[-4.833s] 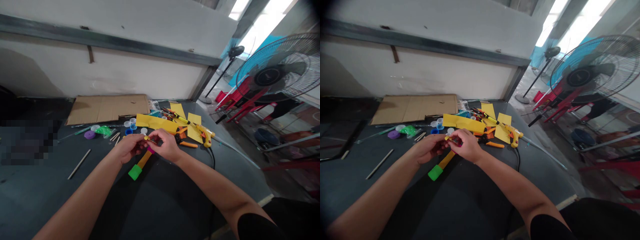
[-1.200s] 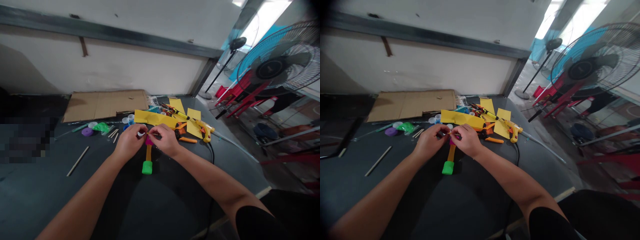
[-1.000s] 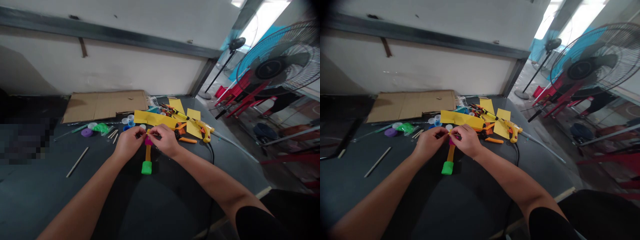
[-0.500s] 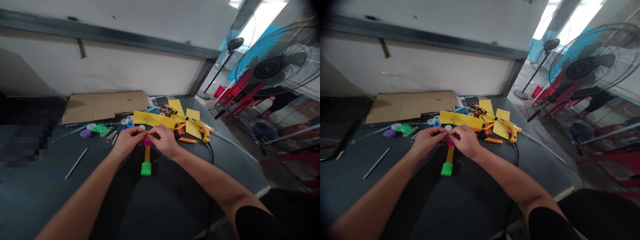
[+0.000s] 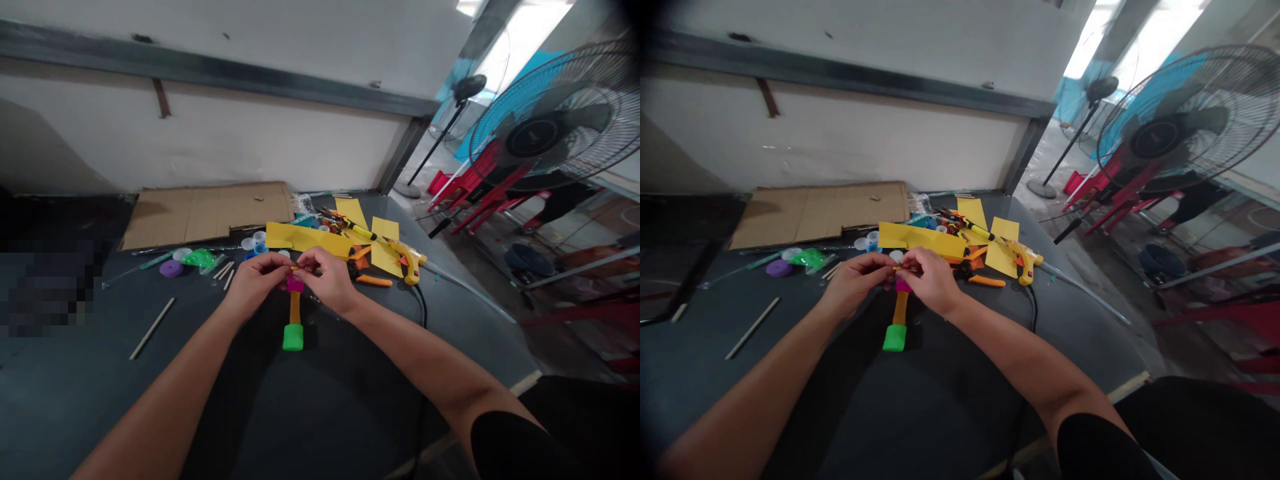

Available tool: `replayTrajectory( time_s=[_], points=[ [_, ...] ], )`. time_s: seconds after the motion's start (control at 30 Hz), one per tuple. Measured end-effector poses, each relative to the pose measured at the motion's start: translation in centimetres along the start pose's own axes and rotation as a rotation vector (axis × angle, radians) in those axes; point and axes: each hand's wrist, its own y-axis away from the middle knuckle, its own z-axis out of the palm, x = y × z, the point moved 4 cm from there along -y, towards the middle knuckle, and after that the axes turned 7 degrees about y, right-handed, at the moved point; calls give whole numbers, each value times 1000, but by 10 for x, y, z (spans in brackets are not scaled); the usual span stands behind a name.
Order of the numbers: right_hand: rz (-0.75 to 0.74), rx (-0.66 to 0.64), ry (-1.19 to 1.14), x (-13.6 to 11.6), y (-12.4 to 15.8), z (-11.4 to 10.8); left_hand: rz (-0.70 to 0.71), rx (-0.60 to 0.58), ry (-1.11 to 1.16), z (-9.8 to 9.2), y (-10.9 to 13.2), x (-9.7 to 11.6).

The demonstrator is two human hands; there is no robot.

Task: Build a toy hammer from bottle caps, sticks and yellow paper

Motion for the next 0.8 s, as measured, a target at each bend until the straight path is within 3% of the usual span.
replayTrajectory(
  time_s=[0.53,0.8],
  points=[
    [-346,18,107,-8,2,0,6,-33,42,-4,-1,-4],
    [-311,-16,102,-11,3,-2,115,-53,-183,-5,0,1]
  ],
)
